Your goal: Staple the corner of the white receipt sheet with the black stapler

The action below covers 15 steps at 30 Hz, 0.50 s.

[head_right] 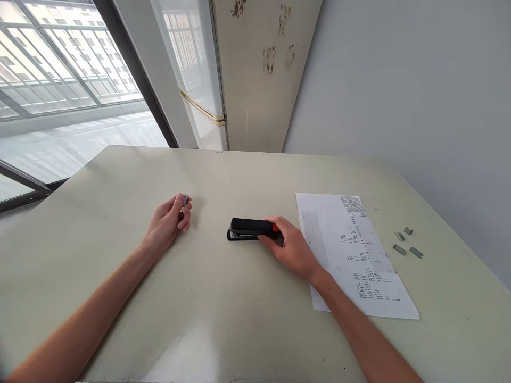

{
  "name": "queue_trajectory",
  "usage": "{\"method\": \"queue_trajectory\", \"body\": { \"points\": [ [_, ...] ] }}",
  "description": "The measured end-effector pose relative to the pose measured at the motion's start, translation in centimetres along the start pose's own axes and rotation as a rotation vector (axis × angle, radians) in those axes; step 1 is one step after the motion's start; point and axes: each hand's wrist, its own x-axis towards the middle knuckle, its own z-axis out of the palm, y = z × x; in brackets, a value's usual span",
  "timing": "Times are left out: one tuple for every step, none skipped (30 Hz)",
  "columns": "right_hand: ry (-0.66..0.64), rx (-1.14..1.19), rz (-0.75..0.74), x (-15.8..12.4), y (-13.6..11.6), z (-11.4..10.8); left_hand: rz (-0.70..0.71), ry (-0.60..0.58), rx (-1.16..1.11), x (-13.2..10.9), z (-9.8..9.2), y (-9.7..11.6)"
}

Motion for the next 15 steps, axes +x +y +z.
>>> {"method": "queue_trajectory", "body": {
  "points": [
    [-0.001,0.0,0.0,0.0,0.0,-0.01,0.004,0.004,0.003,-0.03,0.03,0.02],
    [-0.003,0.0,0.0,-0.01,-0.01,-0.01,0.01,0.009,0.005,-0.05,0.06,0.03],
    [-0.003,0.0,0.001,-0.02,-0.02,-0.02,0.017,0.012,0.009,-0.07,0.11,0.05],
    [-0.004,0.001,0.002,-0.03,-0.04,-0.02,0.023,0.014,0.012,-0.09,0.15,0.06],
    [-0.004,0.002,0.003,-0.04,-0.06,-0.03,0.029,0.016,0.016,-0.1,0.2,0.07],
    [-0.005,0.003,0.004,-0.04,-0.08,-0.03,0.032,0.017,0.018,-0.1,0.24,0.07],
    [-0.004,0.004,0.004,-0.04,-0.1,-0.03,0.036,0.02,0.019,-0.09,0.27,0.07],
    [-0.003,0.003,0.006,-0.04,-0.11,-0.03,0.039,0.023,0.019,-0.07,0.29,0.05],
    [-0.001,0.002,0.007,-0.03,-0.11,-0.03,0.041,0.025,0.018,-0.04,0.3,0.01],
    [-0.001,0.001,0.008,-0.02,-0.1,-0.03,0.044,0.029,0.014,0.0,0.3,-0.03],
    [-0.001,0.002,0.007,-0.01,-0.09,-0.02,0.048,0.033,0.011,0.04,0.29,-0.09],
    [-0.001,0.003,0.007,0.01,-0.07,-0.01,0.051,0.036,0.008,0.08,0.28,-0.15],
    [-0.002,0.004,0.007,0.02,-0.05,0.0,0.053,0.038,0.005,0.12,0.25,-0.21],
    [-0.002,0.006,0.006,0.04,-0.04,0.02,0.056,0.039,0.004,0.15,0.23,-0.27],
    [-0.002,0.007,0.007,0.05,-0.03,0.03,0.059,0.039,0.005,0.17,0.22,-0.32]
  ]
}}
